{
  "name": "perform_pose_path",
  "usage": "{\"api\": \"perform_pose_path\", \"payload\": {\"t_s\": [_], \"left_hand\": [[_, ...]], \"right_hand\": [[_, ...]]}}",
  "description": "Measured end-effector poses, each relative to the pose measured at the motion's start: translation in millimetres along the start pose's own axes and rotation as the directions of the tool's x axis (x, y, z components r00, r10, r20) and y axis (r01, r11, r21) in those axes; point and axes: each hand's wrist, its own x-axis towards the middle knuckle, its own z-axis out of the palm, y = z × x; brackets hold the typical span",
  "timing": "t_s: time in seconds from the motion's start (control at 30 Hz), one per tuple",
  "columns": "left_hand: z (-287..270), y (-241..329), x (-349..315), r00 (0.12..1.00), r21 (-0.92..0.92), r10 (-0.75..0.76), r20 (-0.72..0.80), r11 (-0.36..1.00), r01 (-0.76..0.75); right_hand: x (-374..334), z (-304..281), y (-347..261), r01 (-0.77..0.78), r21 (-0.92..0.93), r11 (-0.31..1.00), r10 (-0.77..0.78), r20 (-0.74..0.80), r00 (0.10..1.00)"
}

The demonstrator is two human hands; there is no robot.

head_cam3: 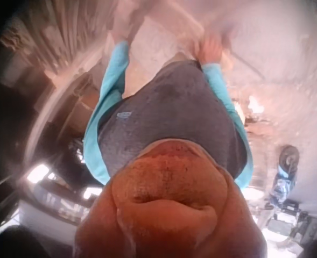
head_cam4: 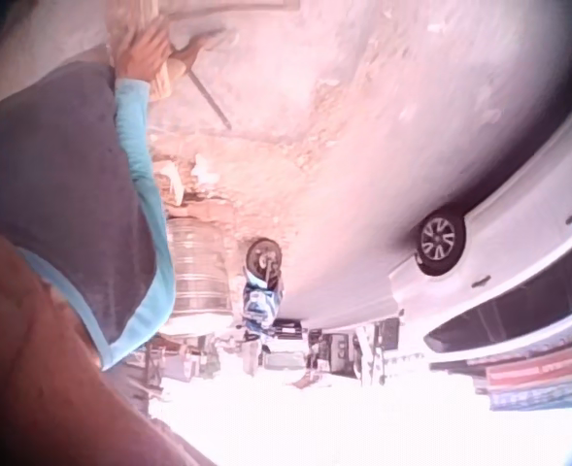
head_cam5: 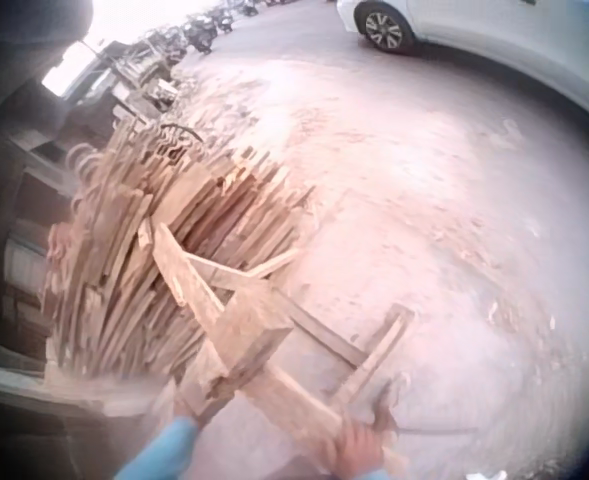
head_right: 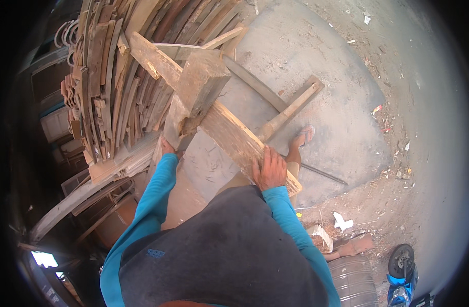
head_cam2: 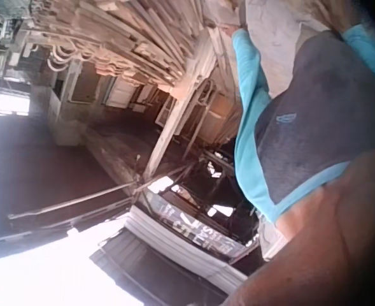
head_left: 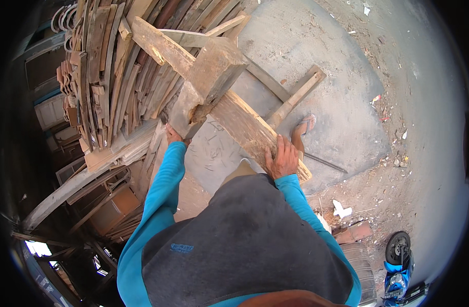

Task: The person lifts a long wooden plank from a stack, places it onto a wooden support, and then uses a hammer to drive a nail into a smaller block of wood placed on top of another plank.

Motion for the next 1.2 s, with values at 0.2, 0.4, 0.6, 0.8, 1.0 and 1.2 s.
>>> {"api": "perform_pose_path", "payload": {"t_s": [0.2,0.4,0.6,0.8,1.0,1.2], "left_hand": [[3,9,-3,0.998,-0.043,0.009,-0.06,0.999,-0.012],[-17,14,-12,0.989,-0.118,-0.14,0.038,0.983,0.143],[19,15,4,0.975,-0.281,-0.182,0.125,0.936,0.21],[21,2,-1,0.983,-0.427,-0.146,0.108,0.886,0.179],[13,-4,-8,0.997,-0.47,-0.073,0.03,0.879,0.079],[-1,-60,-58,0.888,-0.594,0.289,-0.357,0.664,-0.454]], "right_hand": [[45,-14,-34,0.046,0.073,0.996,-0.045,-0.019,0.999],[224,-51,-149,0.575,-0.105,0.811,-0.579,-0.281,0.765],[310,-13,-212,0.507,-0.479,0.716,-0.271,0.479,0.835],[289,-5,-233,0.529,-0.587,0.613,-0.257,0.485,0.836],[203,68,-289,0.614,-0.537,0.578,-0.501,0.36,0.787],[81,154,-294,0.542,-0.501,0.674,-0.432,0.328,0.84]]}}
